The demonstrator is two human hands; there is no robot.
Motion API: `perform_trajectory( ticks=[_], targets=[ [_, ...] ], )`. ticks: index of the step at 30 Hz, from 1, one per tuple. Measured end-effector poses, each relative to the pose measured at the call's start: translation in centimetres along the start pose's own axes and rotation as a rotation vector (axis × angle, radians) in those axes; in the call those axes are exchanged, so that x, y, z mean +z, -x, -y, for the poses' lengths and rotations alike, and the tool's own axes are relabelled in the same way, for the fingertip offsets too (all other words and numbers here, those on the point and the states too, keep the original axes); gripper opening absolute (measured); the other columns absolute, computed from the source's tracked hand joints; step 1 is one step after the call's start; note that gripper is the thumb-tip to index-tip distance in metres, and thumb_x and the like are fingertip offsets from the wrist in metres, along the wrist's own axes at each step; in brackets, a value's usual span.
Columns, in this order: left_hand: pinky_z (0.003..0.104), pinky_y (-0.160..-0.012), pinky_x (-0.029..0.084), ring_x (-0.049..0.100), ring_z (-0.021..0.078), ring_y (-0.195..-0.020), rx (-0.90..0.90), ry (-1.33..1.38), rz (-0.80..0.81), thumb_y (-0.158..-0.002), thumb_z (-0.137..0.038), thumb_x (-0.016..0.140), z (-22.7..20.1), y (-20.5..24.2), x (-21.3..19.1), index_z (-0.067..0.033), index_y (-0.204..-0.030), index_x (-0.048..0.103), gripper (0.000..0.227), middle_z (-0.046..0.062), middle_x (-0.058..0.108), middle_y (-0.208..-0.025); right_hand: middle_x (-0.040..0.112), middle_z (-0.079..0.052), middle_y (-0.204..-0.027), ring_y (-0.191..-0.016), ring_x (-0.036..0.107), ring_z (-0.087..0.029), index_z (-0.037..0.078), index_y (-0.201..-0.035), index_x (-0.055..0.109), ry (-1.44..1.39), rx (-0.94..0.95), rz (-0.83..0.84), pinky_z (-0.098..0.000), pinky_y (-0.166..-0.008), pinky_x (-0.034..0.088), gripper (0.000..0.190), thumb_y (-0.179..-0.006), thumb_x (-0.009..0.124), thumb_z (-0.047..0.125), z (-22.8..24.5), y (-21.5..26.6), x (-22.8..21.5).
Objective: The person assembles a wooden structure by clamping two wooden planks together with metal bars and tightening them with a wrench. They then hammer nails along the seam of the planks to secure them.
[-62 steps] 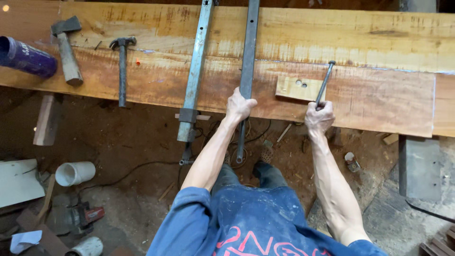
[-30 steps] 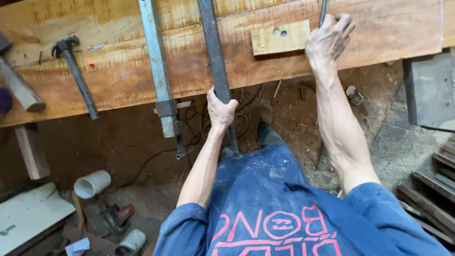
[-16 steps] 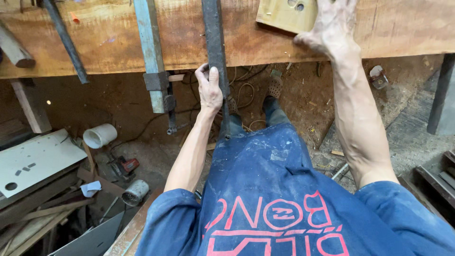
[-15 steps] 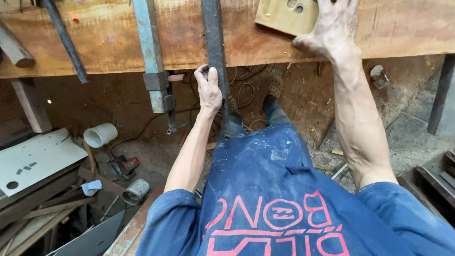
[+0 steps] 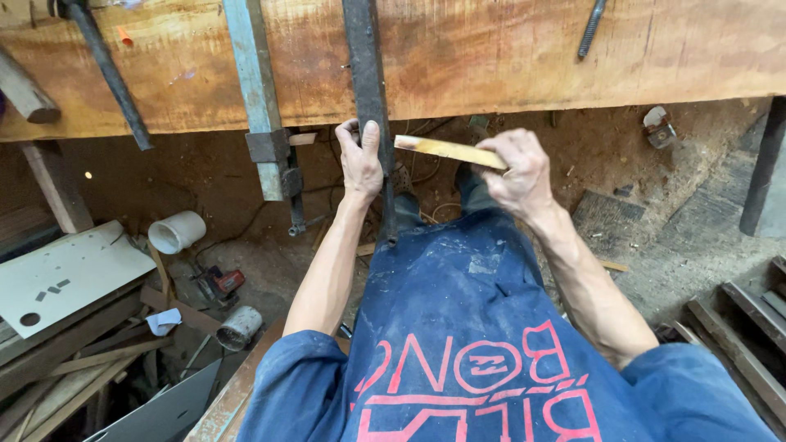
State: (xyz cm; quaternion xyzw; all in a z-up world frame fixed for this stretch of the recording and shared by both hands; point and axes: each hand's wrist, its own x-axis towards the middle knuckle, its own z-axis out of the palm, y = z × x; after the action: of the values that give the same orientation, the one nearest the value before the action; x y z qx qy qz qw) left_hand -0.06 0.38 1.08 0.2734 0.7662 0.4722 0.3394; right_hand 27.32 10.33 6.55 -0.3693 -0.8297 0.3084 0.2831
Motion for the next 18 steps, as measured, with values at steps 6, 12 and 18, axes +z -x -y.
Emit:
perform_trajectory(
  ticks=[6, 12, 18],
  targets=[
    [0.038, -0.093, 0.052, 0.067, 0.0259, -0.105, 0.015, -0.028, -0.011, -0.1, -0.053, 0.061, 0.2, -0.1, 0.1, -0.0001, -0.132, 0.045, 0.064, 0.017, 0.068, -0.114, 0.073, -0.014, -0.098, -0.087, 0.07, -0.024, 0.002, -0.109, 0.071, -0.123, 0.235, 0.009, -0.0368, -0.074, 0.058, 0.032, -0.086, 0.086, 0.018, 2.0, -0.6, 0.7],
    [0.039, -0.091, 0.053, 0.07, 0.0286, -0.104, 0.012, -0.049, -0.027, -0.098, -0.052, 0.06, 0.2, -0.1, 0.2, -0.0023, -0.136, 0.045, 0.064, 0.018, 0.07, -0.113, 0.074, -0.016, -0.102, -0.088, 0.072, -0.023, -0.005, -0.119, 0.062, -0.38, 0.45, -0.159, -0.0341, -0.076, 0.06, 0.04, -0.096, 0.078, 0.024, 2.7, -4.5, -0.2],
    [0.052, -0.097, 0.048, 0.062, 0.0428, -0.111, 0.341, -0.369, -0.118, -0.106, -0.051, 0.055, -0.6, 0.1, -0.5, -0.0016, -0.139, 0.046, 0.06, 0.027, 0.064, -0.122, 0.061, -0.029, -0.118, -0.091, 0.064, -0.029, -0.011, -0.131, 0.055, 0.002, 0.477, -0.365, -0.0408, -0.078, 0.055, 0.053, -0.096, 0.073, 0.025, 5.9, -4.9, 5.7]
  ],
)
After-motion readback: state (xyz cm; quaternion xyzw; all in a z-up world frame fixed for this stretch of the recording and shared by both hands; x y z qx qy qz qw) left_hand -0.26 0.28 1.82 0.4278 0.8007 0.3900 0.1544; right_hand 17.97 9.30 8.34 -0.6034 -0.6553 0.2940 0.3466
